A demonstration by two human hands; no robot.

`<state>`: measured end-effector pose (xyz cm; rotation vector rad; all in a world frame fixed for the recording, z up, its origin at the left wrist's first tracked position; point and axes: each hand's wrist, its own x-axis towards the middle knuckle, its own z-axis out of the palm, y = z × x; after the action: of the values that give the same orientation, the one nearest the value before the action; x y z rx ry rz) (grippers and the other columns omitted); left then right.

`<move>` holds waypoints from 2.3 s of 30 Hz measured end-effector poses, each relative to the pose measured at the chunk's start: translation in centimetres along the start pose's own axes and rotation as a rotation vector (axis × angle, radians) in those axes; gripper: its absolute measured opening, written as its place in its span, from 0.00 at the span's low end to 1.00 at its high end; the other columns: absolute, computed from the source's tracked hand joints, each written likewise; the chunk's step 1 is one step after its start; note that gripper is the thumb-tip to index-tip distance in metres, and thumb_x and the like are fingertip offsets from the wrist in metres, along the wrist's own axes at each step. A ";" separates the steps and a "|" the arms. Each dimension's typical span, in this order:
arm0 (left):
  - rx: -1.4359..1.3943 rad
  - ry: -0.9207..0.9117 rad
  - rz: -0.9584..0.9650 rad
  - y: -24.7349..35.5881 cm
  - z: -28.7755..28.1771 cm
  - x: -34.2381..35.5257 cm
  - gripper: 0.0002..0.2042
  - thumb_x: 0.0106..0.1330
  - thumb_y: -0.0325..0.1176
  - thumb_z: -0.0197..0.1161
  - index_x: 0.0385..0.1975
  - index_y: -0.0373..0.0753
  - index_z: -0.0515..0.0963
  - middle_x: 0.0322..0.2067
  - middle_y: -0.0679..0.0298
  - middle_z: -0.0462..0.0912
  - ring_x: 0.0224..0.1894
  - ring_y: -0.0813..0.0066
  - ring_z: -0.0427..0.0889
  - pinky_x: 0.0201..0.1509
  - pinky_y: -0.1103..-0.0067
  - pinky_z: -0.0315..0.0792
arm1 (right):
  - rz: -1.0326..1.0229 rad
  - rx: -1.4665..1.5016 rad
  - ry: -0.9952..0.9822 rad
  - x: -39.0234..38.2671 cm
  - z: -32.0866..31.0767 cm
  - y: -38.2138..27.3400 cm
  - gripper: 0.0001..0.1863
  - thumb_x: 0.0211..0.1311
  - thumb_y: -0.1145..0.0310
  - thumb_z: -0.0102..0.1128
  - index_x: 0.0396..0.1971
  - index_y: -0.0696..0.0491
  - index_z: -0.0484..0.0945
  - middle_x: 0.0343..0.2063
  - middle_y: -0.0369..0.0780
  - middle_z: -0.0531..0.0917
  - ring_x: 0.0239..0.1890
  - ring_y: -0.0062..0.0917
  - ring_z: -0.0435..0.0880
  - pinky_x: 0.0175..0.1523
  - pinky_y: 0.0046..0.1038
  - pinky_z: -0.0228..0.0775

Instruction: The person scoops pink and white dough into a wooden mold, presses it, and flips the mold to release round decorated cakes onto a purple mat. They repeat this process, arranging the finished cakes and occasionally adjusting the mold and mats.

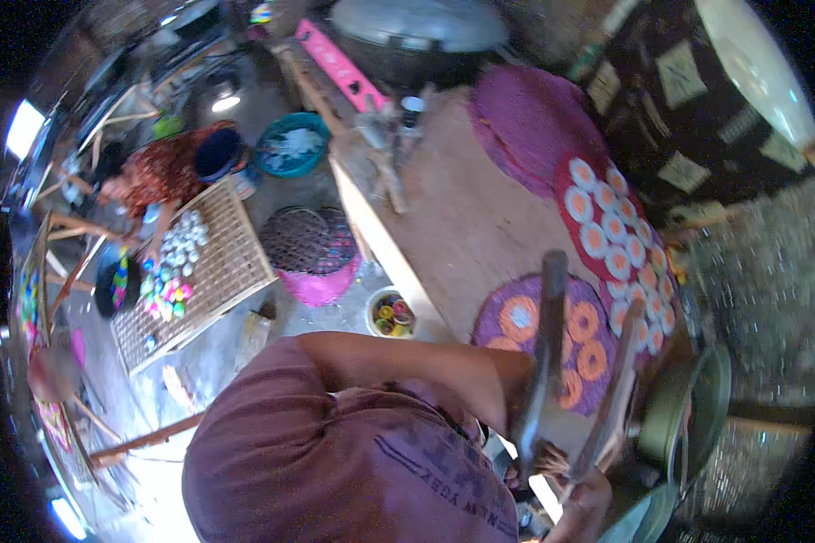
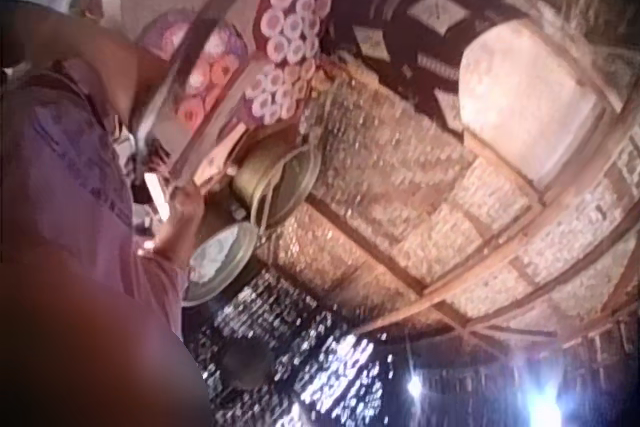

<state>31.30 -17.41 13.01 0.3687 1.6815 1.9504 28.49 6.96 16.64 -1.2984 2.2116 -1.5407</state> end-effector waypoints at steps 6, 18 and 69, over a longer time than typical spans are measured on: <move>-0.753 -0.197 0.074 -6.8 -2.6 -1.9 0.19 0.69 0.41 0.56 0.51 0.31 0.72 0.44 0.57 0.81 0.46 0.71 0.79 0.55 0.75 0.70 | -0.076 0.839 -0.217 -1.7 -4.6 2.7 0.50 0.53 0.34 0.54 0.64 0.56 0.50 0.39 0.49 0.72 0.31 0.36 0.77 0.33 0.35 0.73; 0.144 0.090 -0.145 -20.5 1.0 2.1 0.21 0.67 0.42 0.59 0.48 0.29 0.72 0.43 0.53 0.81 0.46 0.70 0.79 0.49 0.74 0.73 | -0.292 1.101 -0.073 -6.1 -7.6 1.9 0.54 0.43 0.34 0.67 0.62 0.51 0.52 0.25 0.42 0.72 0.24 0.30 0.75 0.27 0.30 0.69; -0.703 0.057 0.703 8.5 -5.0 6.6 0.42 0.65 0.68 0.33 0.64 0.34 0.59 0.57 0.49 0.71 0.57 0.56 0.73 0.62 0.66 0.64 | 0.638 1.179 -0.195 -2.8 -1.3 10.0 0.61 0.45 0.19 0.41 0.62 0.64 0.60 0.40 0.50 0.78 0.32 0.28 0.77 0.36 0.26 0.68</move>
<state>21.43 -18.58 19.48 0.6842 0.8226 2.9119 23.91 10.81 8.09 -0.3013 0.9988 -1.7830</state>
